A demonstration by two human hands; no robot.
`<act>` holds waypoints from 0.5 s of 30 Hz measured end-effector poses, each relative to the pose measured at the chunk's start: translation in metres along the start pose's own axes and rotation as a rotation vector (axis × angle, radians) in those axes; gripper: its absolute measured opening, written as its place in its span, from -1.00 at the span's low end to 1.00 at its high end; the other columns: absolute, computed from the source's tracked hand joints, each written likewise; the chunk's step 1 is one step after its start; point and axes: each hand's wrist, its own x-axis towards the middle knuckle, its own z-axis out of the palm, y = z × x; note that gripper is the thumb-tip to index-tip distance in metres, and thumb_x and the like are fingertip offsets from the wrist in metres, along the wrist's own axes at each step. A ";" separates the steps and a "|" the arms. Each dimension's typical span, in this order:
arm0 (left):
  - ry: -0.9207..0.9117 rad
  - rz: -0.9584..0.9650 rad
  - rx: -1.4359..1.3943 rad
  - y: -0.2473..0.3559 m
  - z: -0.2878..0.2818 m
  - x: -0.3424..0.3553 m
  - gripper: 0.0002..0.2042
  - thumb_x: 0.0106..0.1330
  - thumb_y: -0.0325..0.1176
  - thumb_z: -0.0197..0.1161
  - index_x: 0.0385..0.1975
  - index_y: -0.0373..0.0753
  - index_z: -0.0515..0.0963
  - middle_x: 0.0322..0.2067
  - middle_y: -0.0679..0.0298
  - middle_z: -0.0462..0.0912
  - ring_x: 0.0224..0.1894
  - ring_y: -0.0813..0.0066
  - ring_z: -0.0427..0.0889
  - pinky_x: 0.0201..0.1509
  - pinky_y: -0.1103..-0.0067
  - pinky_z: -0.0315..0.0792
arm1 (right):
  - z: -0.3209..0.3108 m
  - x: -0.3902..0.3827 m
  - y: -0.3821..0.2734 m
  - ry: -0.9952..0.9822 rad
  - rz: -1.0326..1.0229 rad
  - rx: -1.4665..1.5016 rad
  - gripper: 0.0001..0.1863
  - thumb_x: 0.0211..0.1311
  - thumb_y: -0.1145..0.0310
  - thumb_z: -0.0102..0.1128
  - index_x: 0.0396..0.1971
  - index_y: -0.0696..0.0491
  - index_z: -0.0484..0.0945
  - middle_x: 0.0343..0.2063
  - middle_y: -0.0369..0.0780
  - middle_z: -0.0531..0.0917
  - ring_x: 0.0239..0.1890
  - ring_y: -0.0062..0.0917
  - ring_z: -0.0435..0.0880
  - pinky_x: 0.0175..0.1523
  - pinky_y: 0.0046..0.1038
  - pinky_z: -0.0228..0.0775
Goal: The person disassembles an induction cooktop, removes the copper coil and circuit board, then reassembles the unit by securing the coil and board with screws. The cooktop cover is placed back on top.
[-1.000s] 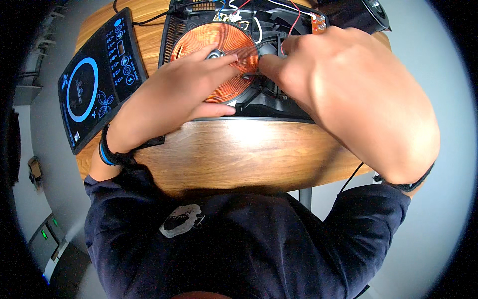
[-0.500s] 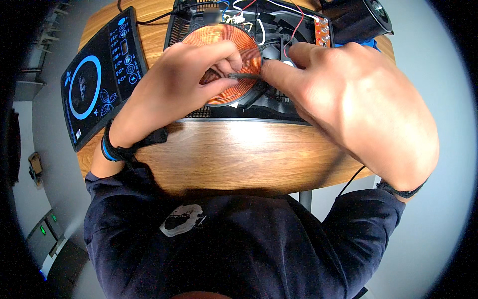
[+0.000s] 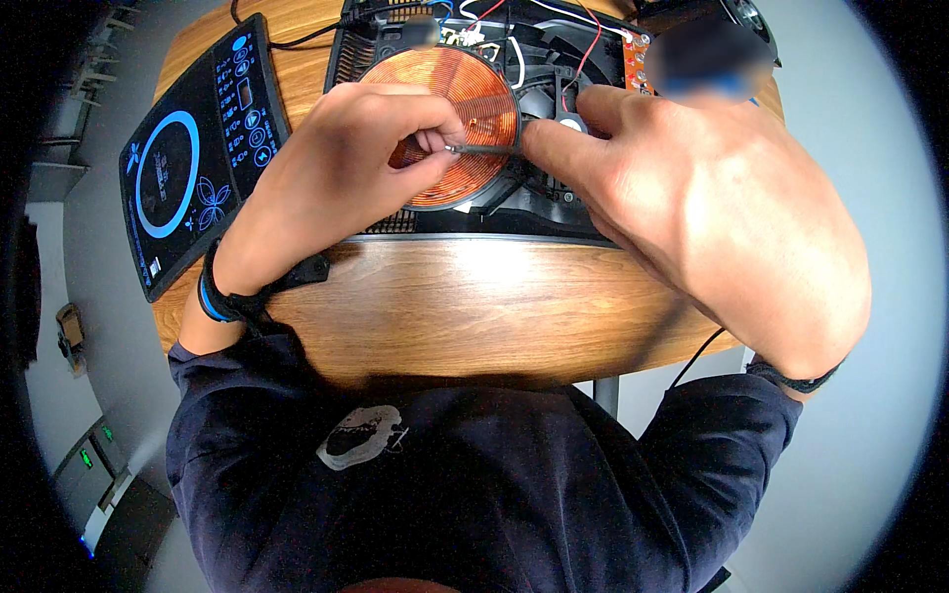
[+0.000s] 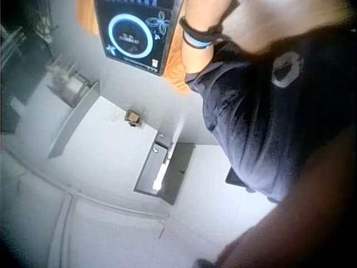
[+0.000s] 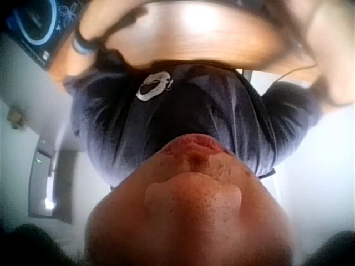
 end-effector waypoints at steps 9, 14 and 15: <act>-0.003 -0.002 0.009 0.003 -0.002 0.000 -0.90 0.35 -0.51 0.49 -0.21 -0.34 0.77 -0.41 0.09 0.79 -0.38 0.20 0.85 -0.22 0.44 0.70 | 0.004 -0.002 0.001 0.016 -0.004 -0.002 -0.55 0.17 0.54 0.58 0.10 0.01 0.76 -0.21 -0.15 0.77 -0.32 -0.19 0.86 -0.24 -0.17 0.70; -0.011 0.003 0.017 0.005 -0.003 0.000 -0.91 0.35 -0.49 0.50 -0.22 -0.35 0.79 -0.41 0.09 0.79 -0.39 0.20 0.83 -0.23 0.42 0.68 | 0.003 -0.002 0.002 -0.014 -0.005 0.018 -0.54 0.18 0.55 0.56 0.11 0.00 0.73 -0.21 -0.17 0.76 -0.33 -0.19 0.84 -0.25 -0.16 0.69; -0.008 0.005 0.017 0.006 -0.003 0.000 -0.91 0.35 -0.49 0.50 -0.22 -0.35 0.79 -0.40 0.10 0.79 -0.39 0.19 0.83 -0.23 0.42 0.68 | 0.003 -0.001 0.002 -0.011 -0.002 0.017 -0.53 0.18 0.56 0.55 0.11 0.01 0.72 -0.20 -0.17 0.76 -0.32 -0.19 0.84 -0.24 -0.16 0.69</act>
